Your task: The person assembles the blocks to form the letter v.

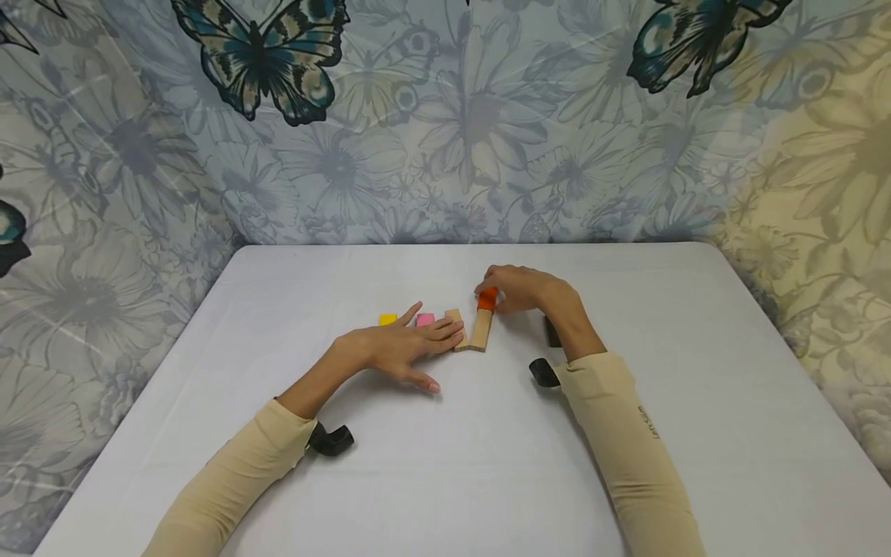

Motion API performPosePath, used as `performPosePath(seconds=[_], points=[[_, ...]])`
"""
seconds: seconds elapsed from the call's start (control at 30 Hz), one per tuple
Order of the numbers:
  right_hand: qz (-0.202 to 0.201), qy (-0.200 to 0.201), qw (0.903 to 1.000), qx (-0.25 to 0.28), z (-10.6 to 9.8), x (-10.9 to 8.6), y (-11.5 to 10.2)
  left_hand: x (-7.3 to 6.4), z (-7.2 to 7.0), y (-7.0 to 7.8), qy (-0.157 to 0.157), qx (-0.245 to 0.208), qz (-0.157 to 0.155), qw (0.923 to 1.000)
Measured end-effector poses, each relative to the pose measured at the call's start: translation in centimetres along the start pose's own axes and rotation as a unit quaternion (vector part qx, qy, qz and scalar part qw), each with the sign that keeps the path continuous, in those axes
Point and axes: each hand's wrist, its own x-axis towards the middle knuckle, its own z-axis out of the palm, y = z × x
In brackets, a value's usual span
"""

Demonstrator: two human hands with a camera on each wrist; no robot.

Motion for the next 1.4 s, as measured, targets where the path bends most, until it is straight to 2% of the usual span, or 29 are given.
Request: performPosePath(seconds=[0.3, 0.67, 1.2, 1.4], points=[[0.004, -0.003, 1.0, 0.002, -0.1, -0.07, 0.05, 0.03, 0.08, -0.09, 0.001, 0.001, 0.003, 1.0], [-0.01, -0.004, 0.9999, -0.002, -0.12, 0.08, 0.33, 0.15, 0.07, -0.05, -0.001, 0.007, -0.001, 1.0], [0.009, -0.015, 0.9997, 0.016, -0.13, -0.05, -0.01, 0.05, 0.0, 0.19, -0.002, 0.011, 0.001, 0.9999], [0.005, -0.011, 0.9998, 0.018, -0.38, -0.33, -0.04, -0.02, -0.05, 0.26, 0.001, 0.009, -0.001, 1.0]])
